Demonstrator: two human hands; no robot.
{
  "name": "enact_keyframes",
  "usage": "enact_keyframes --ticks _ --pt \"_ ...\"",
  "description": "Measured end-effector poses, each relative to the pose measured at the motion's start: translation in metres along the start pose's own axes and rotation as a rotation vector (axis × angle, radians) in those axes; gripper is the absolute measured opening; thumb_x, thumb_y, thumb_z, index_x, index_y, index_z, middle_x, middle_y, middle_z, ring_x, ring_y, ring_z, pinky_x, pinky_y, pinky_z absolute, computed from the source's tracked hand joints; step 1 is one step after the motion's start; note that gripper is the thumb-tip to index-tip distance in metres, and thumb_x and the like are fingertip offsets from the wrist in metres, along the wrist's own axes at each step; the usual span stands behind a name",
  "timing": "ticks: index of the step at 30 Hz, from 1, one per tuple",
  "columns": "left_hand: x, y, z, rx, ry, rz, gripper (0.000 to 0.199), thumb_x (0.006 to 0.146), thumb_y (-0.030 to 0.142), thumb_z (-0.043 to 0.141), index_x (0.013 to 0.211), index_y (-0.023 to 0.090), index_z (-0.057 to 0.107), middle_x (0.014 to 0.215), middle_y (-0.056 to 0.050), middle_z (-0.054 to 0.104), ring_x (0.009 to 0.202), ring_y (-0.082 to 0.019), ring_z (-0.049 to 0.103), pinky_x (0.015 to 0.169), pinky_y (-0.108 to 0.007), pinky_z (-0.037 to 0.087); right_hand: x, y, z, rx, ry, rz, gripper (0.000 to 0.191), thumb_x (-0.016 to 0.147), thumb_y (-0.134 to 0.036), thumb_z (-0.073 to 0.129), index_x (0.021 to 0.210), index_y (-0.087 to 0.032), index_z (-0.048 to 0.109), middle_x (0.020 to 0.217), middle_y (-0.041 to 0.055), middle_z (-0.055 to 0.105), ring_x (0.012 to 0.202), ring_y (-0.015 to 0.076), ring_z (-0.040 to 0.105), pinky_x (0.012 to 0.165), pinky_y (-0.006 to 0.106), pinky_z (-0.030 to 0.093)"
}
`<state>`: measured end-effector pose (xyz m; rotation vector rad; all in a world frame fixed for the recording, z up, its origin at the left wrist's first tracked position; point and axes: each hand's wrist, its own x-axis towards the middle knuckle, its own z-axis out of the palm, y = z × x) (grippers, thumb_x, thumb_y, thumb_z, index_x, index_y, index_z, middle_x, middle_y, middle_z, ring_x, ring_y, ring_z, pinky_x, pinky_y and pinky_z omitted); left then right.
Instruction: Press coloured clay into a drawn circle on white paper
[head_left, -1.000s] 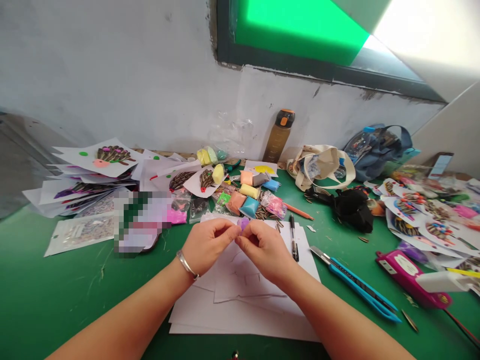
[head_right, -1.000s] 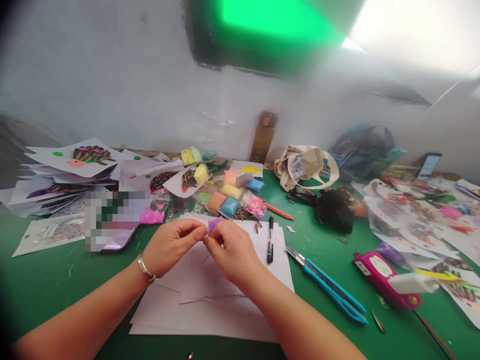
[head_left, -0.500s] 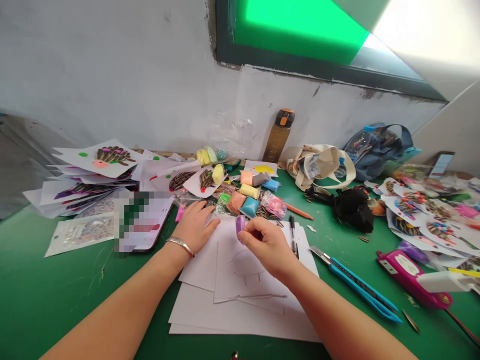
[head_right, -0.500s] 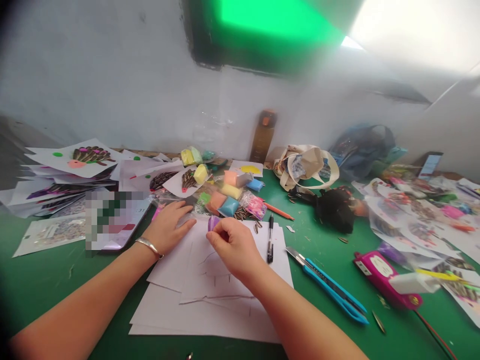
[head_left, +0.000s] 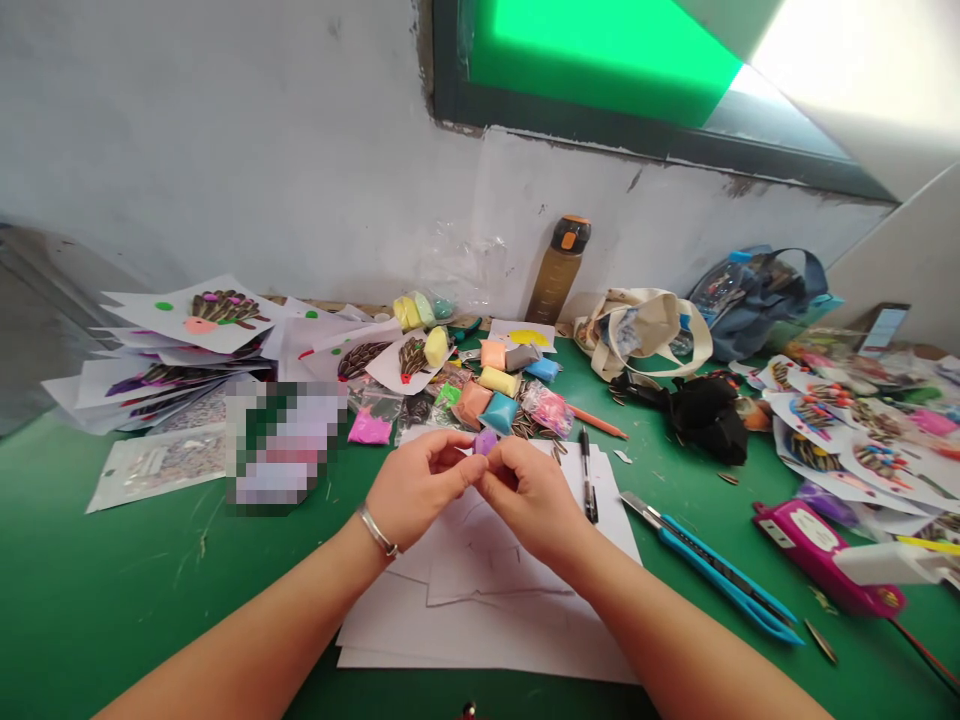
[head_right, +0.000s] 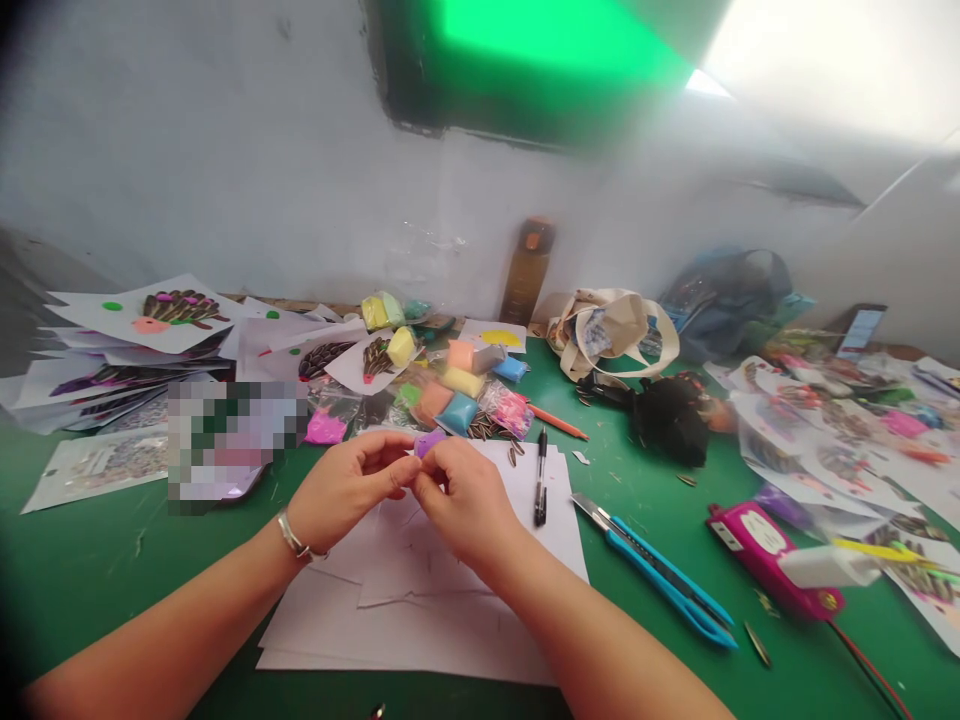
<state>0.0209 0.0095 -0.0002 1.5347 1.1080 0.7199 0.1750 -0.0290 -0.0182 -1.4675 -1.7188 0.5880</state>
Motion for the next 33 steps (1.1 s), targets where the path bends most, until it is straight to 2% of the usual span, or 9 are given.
enact_keyframes --ticks 7,10,13,16,19,21,25,28,33 --pt "-0.0005 0.0042 -0.0021 -0.033 -0.067 -0.062 0.021 0.076 0.036 0.057 0.067 0.016 0.058 0.056 0.002 0.058 0.052 -0.012 0.055 0.052 -0.025 0.045 0.0009 -0.0006 0.0000 0.030 -0.072 0.027 0.019 0.079 -0.020 0.062 0.064 -0.019 0.051 0.064 -0.0035 0.053 0.062 0.0115 0.047 0.057 0.023 0.033" --pt "-0.0001 0.0027 -0.0025 -0.012 -0.068 -0.049 0.018 0.075 0.031 0.056 0.063 0.017 0.055 0.053 0.003 0.055 0.050 -0.011 0.052 0.050 -0.024 0.042 0.0011 -0.0007 0.0010 0.128 -0.112 0.099 0.019 0.078 -0.025 0.064 0.064 -0.019 0.053 0.064 -0.0035 0.054 0.063 0.0114 0.047 0.056 0.023 0.033" --pt "0.0001 0.0023 -0.0028 -0.047 -0.074 -0.050 0.018 0.074 0.031 0.055 0.062 0.017 0.053 0.053 0.004 0.054 0.049 -0.010 0.050 0.049 -0.023 0.040 0.0024 -0.0011 -0.0004 0.347 -0.186 0.217 0.016 0.077 -0.030 0.064 0.069 -0.018 0.056 0.067 -0.0026 0.056 0.064 0.0116 0.048 0.057 0.023 0.035" --pt "-0.0010 0.0033 -0.0018 -0.112 -0.100 -0.060 0.018 0.074 0.031 0.055 0.064 0.017 0.053 0.055 0.003 0.056 0.050 -0.010 0.050 0.050 -0.023 0.041 0.0041 -0.0023 -0.0037 0.575 -0.256 0.284 0.011 0.077 -0.024 0.059 0.069 -0.017 0.057 0.067 -0.0019 0.058 0.064 0.0112 0.050 0.059 0.023 0.038" --pt "-0.0026 0.0042 0.0001 -0.108 -0.109 -0.029 0.016 0.073 0.030 0.055 0.064 0.017 0.053 0.057 0.003 0.056 0.050 -0.009 0.048 0.049 -0.022 0.041 0.0045 -0.0040 -0.0044 0.676 -0.237 0.303 0.013 0.074 -0.017 0.056 0.062 -0.017 0.052 0.061 -0.0032 0.053 0.061 0.0106 0.048 0.059 0.023 0.037" --pt "-0.0031 0.0043 0.0014 -0.062 -0.069 0.015 0.015 0.072 0.029 0.054 0.062 0.017 0.053 0.056 0.004 0.052 0.050 -0.009 0.045 0.048 -0.021 0.038 0.0037 -0.0056 -0.0024 0.600 -0.147 0.292 0.012 0.072 -0.015 0.054 0.060 -0.018 0.050 0.059 -0.0041 0.050 0.059 0.0102 0.045 0.056 0.023 0.035" --pt "-0.0036 0.0036 0.0032 0.031 0.026 0.110 0.018 0.072 0.027 0.052 0.057 0.018 0.050 0.054 0.005 0.046 0.051 -0.008 0.040 0.048 -0.020 0.034 0.0016 -0.0090 0.0022 0.280 0.044 0.204 0.013 0.072 -0.014 0.053 0.060 -0.018 0.050 0.059 -0.0046 0.046 0.058 0.0101 0.040 0.053 0.023 0.031" --pt "-0.0044 0.0039 0.0029 0.057 0.030 0.099 0.020 0.075 0.029 0.052 0.058 0.018 0.050 0.055 0.005 0.047 0.052 -0.009 0.041 0.049 -0.021 0.035 0.0004 -0.0092 0.0015 0.208 0.042 0.118 0.013 0.075 -0.015 0.052 0.063 -0.018 0.052 0.062 -0.0038 0.049 0.060 0.0105 0.043 0.056 0.023 0.033" --pt "-0.0043 0.0062 -0.0017 0.064 -0.079 0.028 0.031 0.076 0.045 0.058 0.064 0.017 0.055 0.059 0.003 0.053 0.053 -0.011 0.048 0.050 -0.023 0.040 -0.0007 -0.0059 -0.0035 0.132 0.029 -0.046 0.013 0.079 -0.016 0.054 0.066 -0.018 0.055 0.065 -0.0031 0.051 0.062 0.0100 0.045 0.058 0.022 0.034"
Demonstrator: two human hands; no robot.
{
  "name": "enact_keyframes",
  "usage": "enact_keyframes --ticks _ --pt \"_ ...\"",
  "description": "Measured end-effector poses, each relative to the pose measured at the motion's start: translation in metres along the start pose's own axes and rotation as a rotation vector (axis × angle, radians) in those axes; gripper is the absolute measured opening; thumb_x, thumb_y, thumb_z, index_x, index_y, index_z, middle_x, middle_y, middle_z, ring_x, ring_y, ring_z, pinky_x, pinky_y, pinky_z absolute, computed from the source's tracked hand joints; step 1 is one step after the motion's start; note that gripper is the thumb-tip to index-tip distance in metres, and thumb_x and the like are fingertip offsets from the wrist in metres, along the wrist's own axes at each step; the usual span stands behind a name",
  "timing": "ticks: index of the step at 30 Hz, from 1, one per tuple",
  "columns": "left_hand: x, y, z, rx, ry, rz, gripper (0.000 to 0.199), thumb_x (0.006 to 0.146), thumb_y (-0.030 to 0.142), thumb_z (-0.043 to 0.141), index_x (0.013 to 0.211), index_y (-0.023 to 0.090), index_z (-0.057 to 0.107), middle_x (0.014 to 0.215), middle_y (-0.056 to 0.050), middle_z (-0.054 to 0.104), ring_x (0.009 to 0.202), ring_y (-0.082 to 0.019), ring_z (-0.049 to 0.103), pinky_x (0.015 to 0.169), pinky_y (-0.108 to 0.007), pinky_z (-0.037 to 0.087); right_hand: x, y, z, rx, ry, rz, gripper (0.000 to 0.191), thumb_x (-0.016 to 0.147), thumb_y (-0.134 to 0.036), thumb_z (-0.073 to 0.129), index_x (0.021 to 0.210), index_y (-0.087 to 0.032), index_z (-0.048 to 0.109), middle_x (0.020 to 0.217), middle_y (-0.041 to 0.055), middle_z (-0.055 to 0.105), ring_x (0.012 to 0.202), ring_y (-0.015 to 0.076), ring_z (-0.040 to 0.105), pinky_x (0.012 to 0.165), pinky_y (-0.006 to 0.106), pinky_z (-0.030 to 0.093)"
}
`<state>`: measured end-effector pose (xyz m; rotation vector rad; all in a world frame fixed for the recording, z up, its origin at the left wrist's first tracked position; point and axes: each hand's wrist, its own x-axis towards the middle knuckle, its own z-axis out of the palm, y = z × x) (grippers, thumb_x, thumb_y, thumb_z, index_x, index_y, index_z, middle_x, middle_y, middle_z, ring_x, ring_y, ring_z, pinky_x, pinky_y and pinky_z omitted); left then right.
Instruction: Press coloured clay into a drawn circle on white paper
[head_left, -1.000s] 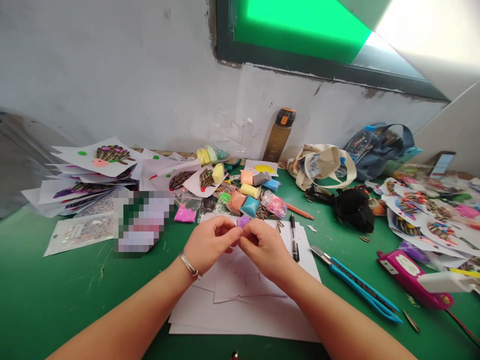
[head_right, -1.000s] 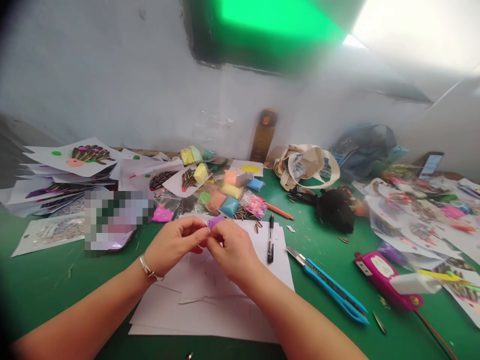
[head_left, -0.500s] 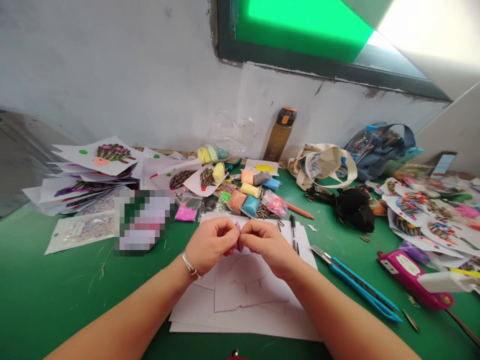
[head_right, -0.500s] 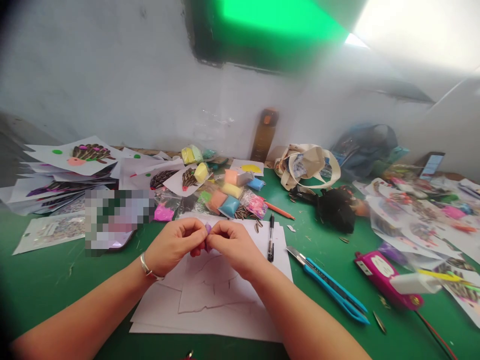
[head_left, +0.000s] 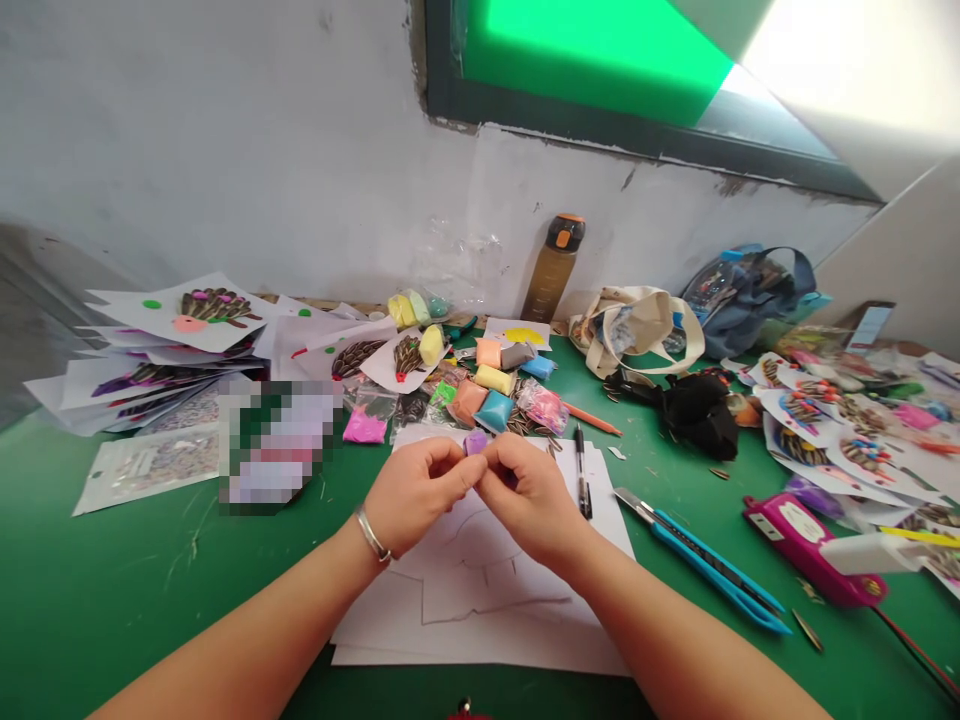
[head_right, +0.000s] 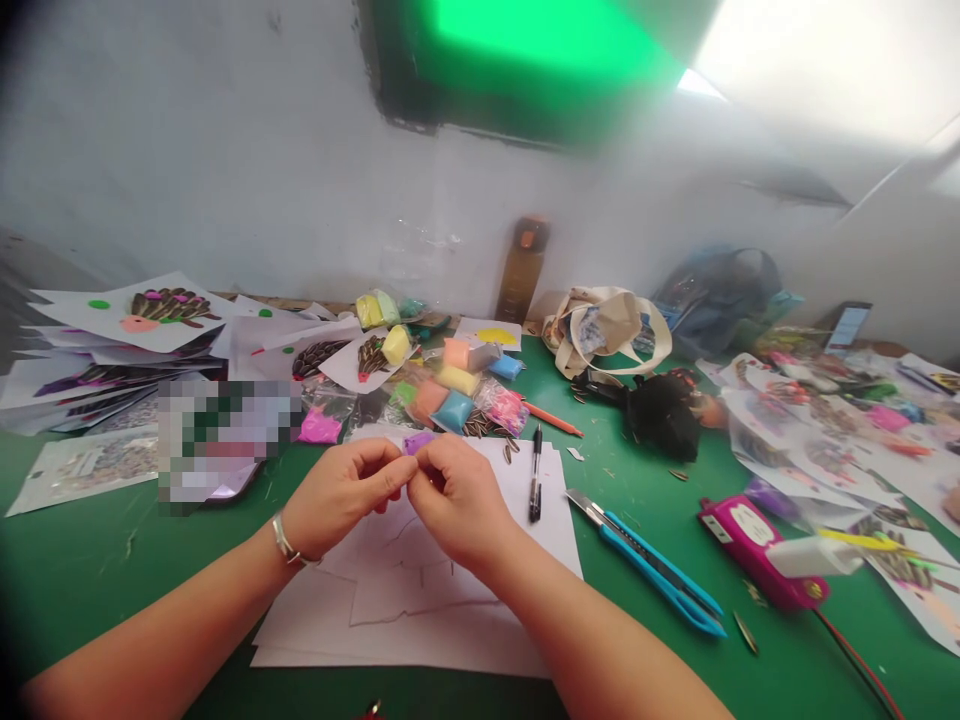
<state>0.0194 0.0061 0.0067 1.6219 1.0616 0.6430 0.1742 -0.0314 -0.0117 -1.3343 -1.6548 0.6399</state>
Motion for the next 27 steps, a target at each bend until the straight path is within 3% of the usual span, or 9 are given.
enact_keyframes --ticks 4,10,21,27 --pt "0.001 0.000 -0.002 -0.074 -0.052 -0.052 0.034 0.079 0.045 0.053 0.060 0.017 0.052 0.054 0.003 0.052 0.049 -0.010 0.046 0.045 -0.021 0.036 0.000 -0.001 0.000 0.018 -0.029 0.029 0.014 0.079 -0.016 0.054 0.066 -0.018 0.055 0.066 -0.0030 0.053 0.063 0.0101 0.047 0.059 0.022 0.035" --pt "0.001 -0.002 0.004 0.087 0.104 0.113 0.032 0.080 0.033 0.051 0.052 0.018 0.046 0.050 0.005 0.047 0.049 -0.008 0.039 0.049 -0.021 0.032 0.001 -0.006 0.007 0.050 0.084 0.153 0.014 0.075 -0.015 0.053 0.061 -0.019 0.051 0.060 -0.0043 0.049 0.058 0.0097 0.043 0.054 0.022 0.033" --pt "-0.002 -0.002 0.010 0.121 0.223 0.174 0.032 0.080 0.029 0.049 0.050 0.018 0.046 0.047 0.005 0.045 0.048 -0.009 0.039 0.047 -0.022 0.031 0.006 -0.006 0.011 -0.049 0.211 0.040 0.016 0.075 -0.015 0.051 0.060 -0.019 0.048 0.060 -0.0042 0.047 0.057 0.0100 0.042 0.053 0.023 0.032" --pt "-0.007 0.001 0.010 0.099 0.185 0.163 0.033 0.080 0.030 0.050 0.050 0.018 0.047 0.047 0.005 0.045 0.047 -0.009 0.039 0.047 -0.022 0.032 0.009 -0.005 -0.001 -0.047 0.248 0.094 0.015 0.078 -0.017 0.051 0.063 -0.019 0.049 0.061 -0.0038 0.048 0.058 0.0105 0.042 0.055 0.023 0.033"
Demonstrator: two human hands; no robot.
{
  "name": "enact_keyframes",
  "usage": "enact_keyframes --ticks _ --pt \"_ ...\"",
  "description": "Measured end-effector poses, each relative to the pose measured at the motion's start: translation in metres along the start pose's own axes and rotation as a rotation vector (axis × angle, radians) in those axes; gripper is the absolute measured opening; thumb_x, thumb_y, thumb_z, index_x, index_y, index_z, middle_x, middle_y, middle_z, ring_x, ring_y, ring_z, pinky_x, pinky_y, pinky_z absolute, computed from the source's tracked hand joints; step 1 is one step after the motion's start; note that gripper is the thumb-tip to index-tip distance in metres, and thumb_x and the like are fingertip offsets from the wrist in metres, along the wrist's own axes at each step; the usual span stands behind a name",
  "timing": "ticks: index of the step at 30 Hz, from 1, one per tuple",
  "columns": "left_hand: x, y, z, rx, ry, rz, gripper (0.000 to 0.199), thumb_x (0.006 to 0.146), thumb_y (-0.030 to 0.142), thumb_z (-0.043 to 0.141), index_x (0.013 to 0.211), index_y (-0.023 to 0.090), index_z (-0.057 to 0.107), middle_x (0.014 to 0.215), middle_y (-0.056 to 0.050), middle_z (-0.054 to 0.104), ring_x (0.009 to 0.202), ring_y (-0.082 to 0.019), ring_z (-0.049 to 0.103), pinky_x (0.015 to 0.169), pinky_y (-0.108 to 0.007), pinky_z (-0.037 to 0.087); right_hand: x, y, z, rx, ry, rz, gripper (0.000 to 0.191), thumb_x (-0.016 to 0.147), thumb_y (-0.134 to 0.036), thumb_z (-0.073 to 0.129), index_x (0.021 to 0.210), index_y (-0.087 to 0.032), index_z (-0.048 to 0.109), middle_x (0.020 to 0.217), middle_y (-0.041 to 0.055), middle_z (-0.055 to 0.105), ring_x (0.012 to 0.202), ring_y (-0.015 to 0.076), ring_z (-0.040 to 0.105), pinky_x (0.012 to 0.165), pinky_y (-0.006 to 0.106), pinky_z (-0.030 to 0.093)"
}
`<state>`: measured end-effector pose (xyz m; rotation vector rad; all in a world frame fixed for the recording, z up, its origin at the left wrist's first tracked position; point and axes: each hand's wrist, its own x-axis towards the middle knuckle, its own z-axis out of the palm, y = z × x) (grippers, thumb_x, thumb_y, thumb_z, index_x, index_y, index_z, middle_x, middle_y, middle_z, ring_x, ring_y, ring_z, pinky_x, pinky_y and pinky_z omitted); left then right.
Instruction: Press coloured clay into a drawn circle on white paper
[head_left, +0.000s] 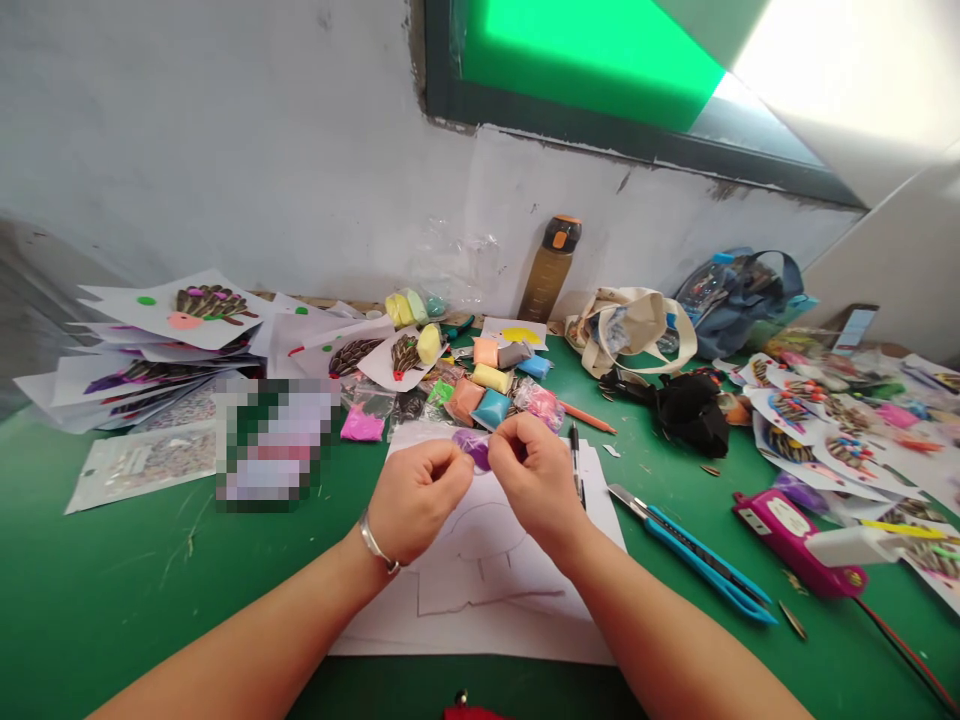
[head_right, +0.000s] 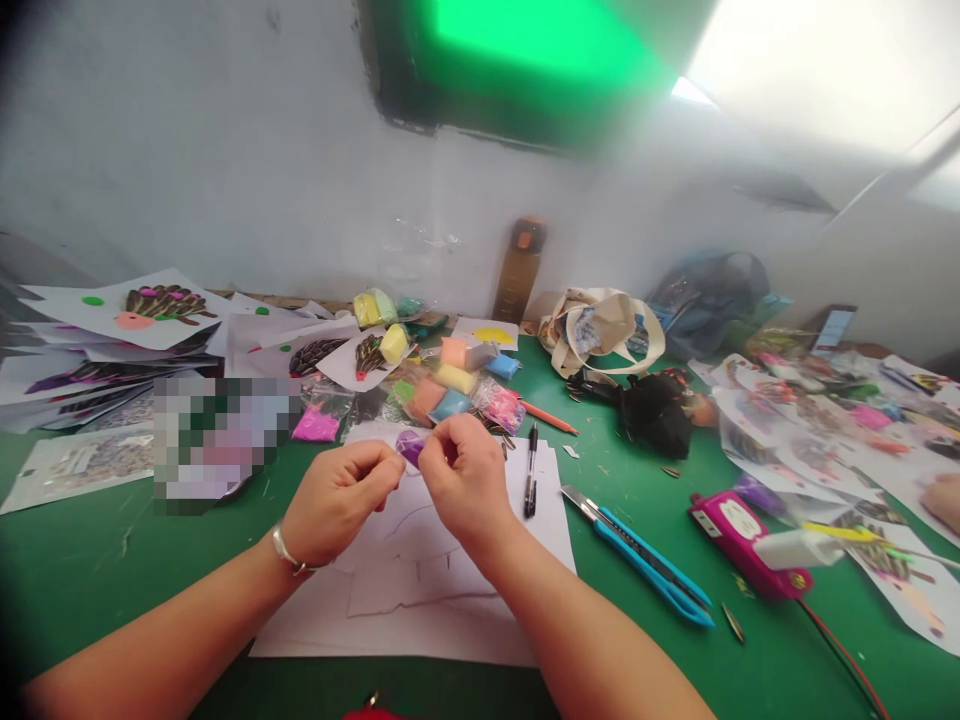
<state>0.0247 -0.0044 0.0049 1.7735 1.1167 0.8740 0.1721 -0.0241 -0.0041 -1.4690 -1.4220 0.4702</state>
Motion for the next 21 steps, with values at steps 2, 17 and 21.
enact_keyframes --ticks 2,17,21 --pt "0.001 -0.002 -0.001 -0.037 -0.011 -0.046 0.034 0.082 0.034 0.052 0.052 0.018 0.049 0.048 0.005 0.047 0.047 -0.009 0.041 0.046 -0.021 0.034 0.003 0.001 -0.003 0.034 -0.058 0.042 0.015 0.079 -0.019 0.052 0.064 -0.019 0.050 0.062 -0.0034 0.049 0.059 0.0107 0.043 0.055 0.023 0.034" --pt "0.019 -0.014 -0.014 -0.421 -0.167 -0.242 0.047 0.075 0.047 0.067 0.109 0.017 0.058 0.095 -0.006 0.064 0.079 -0.017 0.061 0.063 -0.028 0.052 0.007 0.013 -0.016 0.565 -0.370 0.236 0.017 0.080 -0.032 0.062 0.073 -0.019 0.055 0.062 -0.0051 0.045 0.057 0.0086 0.038 0.052 0.022 0.030" --pt "0.018 -0.014 -0.014 -0.295 -0.077 -0.194 0.037 0.073 0.045 0.069 0.093 0.015 0.061 0.073 0.001 0.059 0.054 -0.009 0.051 0.050 -0.023 0.044 0.007 0.017 -0.015 0.358 -0.314 0.229 0.015 0.079 -0.030 0.059 0.071 -0.018 0.054 0.062 -0.0046 0.044 0.057 0.0093 0.038 0.051 0.022 0.029"
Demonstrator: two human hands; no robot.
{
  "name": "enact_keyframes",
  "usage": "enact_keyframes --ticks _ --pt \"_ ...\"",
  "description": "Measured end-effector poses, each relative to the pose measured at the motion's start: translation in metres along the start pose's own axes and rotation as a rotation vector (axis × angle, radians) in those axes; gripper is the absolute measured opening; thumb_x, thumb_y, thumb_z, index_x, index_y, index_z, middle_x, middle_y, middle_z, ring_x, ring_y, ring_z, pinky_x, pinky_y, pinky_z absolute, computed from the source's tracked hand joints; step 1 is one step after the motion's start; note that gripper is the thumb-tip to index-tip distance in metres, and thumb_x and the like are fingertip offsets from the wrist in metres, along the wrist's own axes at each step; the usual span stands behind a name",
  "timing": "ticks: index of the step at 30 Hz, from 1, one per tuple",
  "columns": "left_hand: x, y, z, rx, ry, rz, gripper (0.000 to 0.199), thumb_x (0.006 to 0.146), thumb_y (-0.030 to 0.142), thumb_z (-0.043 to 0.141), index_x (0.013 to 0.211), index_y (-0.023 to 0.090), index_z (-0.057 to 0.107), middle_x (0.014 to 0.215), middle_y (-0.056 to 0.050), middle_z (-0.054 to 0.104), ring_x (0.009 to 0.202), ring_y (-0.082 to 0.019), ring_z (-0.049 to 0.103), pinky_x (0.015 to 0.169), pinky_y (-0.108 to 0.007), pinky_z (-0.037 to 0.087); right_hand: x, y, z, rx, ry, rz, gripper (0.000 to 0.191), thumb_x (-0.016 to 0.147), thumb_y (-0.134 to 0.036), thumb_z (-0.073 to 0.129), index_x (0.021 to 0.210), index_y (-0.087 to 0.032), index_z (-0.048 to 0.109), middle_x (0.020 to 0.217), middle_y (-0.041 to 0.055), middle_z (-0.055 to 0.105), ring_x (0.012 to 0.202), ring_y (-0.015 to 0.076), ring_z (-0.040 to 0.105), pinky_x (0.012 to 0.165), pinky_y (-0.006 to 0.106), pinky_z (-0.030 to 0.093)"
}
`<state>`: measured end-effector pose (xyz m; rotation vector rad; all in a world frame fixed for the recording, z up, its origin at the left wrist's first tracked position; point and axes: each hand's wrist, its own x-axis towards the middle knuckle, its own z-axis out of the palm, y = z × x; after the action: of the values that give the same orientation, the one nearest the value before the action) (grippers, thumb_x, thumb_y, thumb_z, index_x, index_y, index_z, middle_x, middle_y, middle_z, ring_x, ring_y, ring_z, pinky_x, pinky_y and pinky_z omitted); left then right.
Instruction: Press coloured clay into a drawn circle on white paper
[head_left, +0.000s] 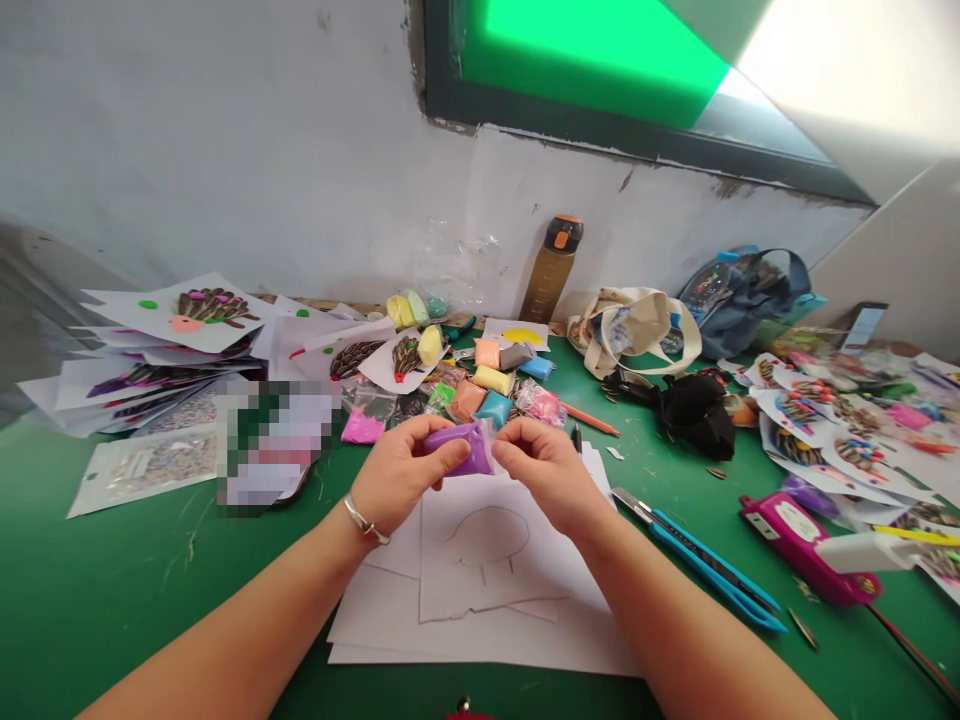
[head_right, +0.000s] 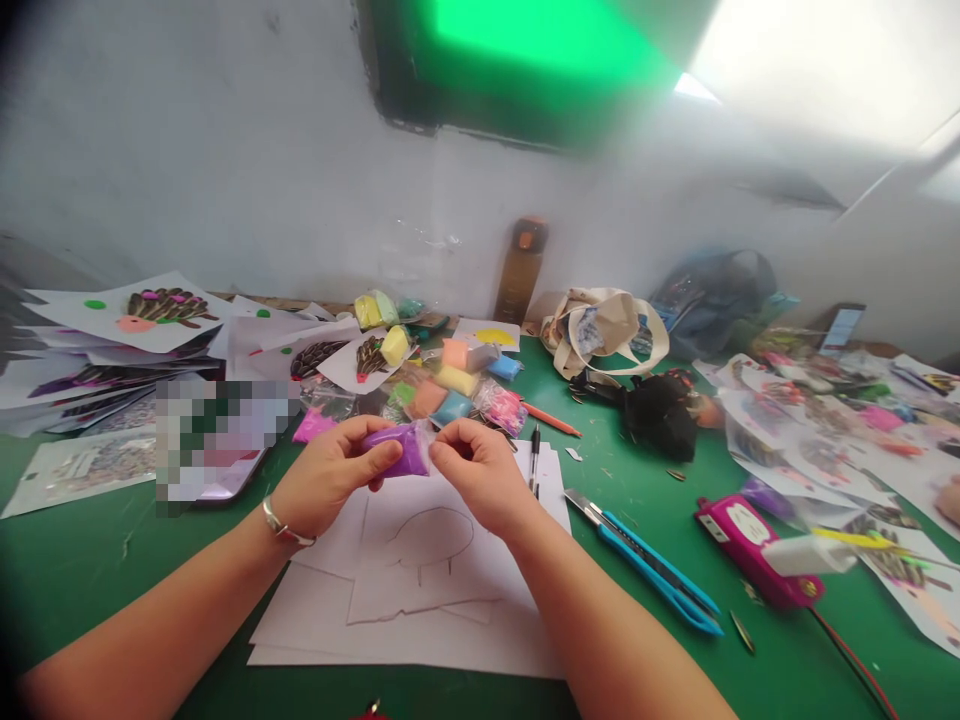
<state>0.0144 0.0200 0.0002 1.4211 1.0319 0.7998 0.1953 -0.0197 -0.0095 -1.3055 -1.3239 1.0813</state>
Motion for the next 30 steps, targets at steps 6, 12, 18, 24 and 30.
enact_keyframes --ticks 6,12,18,24,30 --pt "-0.0055 0.0051 -0.0010 0.084 0.035 0.006 0.036 0.074 0.048 0.066 0.091 0.017 0.060 0.061 0.005 0.052 0.048 -0.009 0.045 0.046 -0.022 0.038 -0.0009 -0.0032 -0.0012 -0.043 -0.042 -0.008 0.015 0.078 -0.030 0.060 0.070 -0.018 0.054 0.063 -0.0034 0.047 0.058 0.0100 0.040 0.052 0.022 0.032" --pt "-0.0067 0.0096 0.0004 0.201 0.008 0.045 0.032 0.073 0.047 0.066 0.085 0.018 0.063 0.063 0.003 0.057 0.050 -0.010 0.047 0.048 -0.023 0.039 -0.0013 -0.0051 -0.0056 0.082 -0.232 0.083 0.027 0.075 -0.042 0.068 0.080 -0.017 0.060 0.069 -0.0009 0.054 0.062 0.0110 0.046 0.056 0.023 0.037" --pt "-0.0050 0.0065 0.0016 0.230 0.005 0.043 0.033 0.074 0.048 0.065 0.086 0.017 0.064 0.068 0.001 0.059 0.055 -0.012 0.049 0.051 -0.023 0.041 0.0001 -0.0027 -0.0047 0.223 -0.317 0.139 0.029 0.082 -0.043 0.059 0.071 -0.016 0.057 0.060 -0.0043 0.042 0.053 0.0078 0.034 0.050 0.022 0.027" --pt "-0.0046 0.0058 -0.0002 0.332 -0.053 0.129 0.030 0.076 0.047 0.063 0.088 0.019 0.066 0.083 -0.002 0.066 0.076 -0.018 0.058 0.069 -0.029 0.047 0.0015 0.0003 -0.0079 0.196 -0.343 0.170 0.030 0.074 -0.045 0.066 0.071 -0.016 0.059 0.061 -0.0033 0.044 0.055 0.0085 0.035 0.050 0.022 0.027" --pt "-0.0033 0.0039 0.0000 0.390 -0.094 0.172 0.032 0.080 0.050 0.059 0.090 0.021 0.067 0.087 -0.001 0.069 0.079 -0.019 0.061 0.072 -0.028 0.046 0.0017 0.0022 -0.0054 0.199 -0.381 0.203 0.031 0.079 -0.044 0.059 0.063 -0.017 0.055 0.051 -0.0052 0.040 0.049 0.0082 0.032 0.047 0.023 0.023"
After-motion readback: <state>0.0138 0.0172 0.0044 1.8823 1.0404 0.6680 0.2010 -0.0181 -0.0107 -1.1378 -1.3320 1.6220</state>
